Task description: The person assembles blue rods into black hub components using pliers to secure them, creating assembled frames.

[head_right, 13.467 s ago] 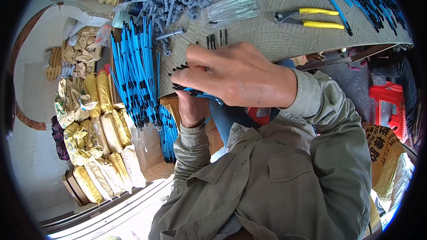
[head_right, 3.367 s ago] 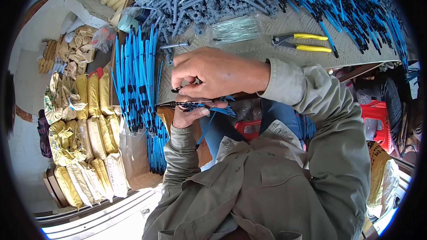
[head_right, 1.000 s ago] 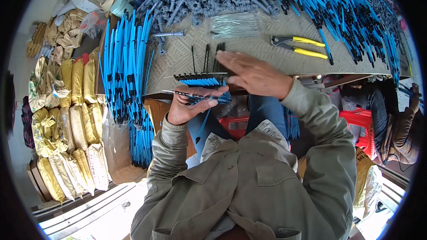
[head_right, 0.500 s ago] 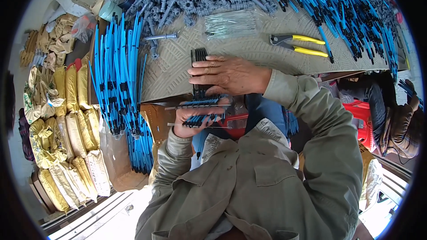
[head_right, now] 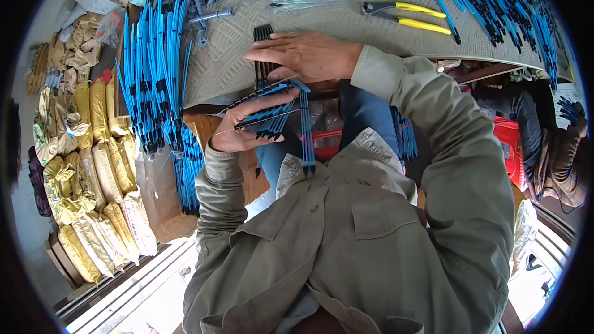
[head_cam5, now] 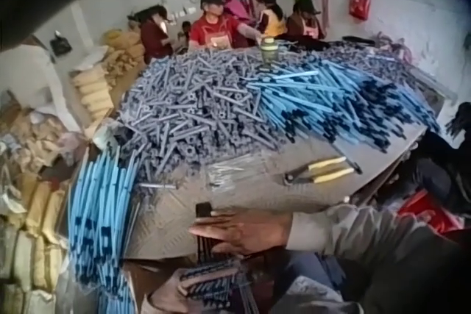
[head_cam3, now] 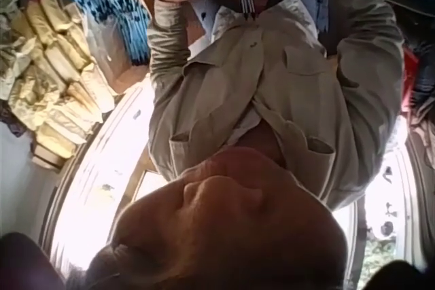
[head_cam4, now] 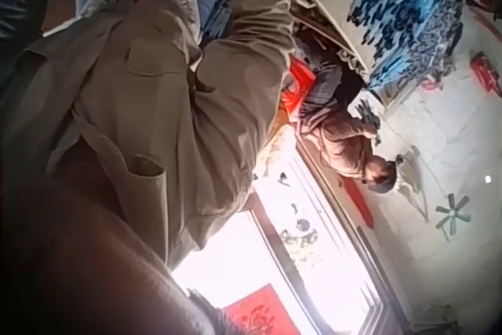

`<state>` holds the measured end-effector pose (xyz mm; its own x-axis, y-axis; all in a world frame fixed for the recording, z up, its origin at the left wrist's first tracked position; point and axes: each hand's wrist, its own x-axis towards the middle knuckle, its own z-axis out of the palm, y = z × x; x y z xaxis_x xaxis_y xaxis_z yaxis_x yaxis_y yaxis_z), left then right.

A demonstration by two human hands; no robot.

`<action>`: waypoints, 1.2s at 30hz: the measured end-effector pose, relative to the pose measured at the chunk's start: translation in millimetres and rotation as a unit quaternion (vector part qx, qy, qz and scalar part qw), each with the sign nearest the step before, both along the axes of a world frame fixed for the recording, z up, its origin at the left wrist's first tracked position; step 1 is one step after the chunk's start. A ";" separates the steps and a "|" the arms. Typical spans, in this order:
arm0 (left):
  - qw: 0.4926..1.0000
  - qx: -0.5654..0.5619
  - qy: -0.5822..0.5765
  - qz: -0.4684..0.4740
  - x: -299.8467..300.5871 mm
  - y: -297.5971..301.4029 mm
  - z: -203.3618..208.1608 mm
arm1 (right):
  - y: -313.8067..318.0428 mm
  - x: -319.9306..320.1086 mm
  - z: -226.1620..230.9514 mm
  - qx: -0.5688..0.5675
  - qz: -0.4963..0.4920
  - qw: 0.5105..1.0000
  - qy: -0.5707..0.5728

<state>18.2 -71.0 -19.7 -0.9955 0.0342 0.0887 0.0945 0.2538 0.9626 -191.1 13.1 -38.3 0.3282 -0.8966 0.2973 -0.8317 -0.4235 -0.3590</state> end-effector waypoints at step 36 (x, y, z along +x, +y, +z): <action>0.819 -0.568 0.075 -0.032 -31.1 -37.5 9.0 | -24.4 -37.7 32.5 0.027 -0.054 0.923 -0.381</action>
<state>-12.8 -108.5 -10.7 -0.9694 0.2309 0.0839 0.2379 0.9675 0.0853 -228.8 -11.2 -5.8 -0.0489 -0.9317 0.3598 -0.3662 -0.3184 -0.8744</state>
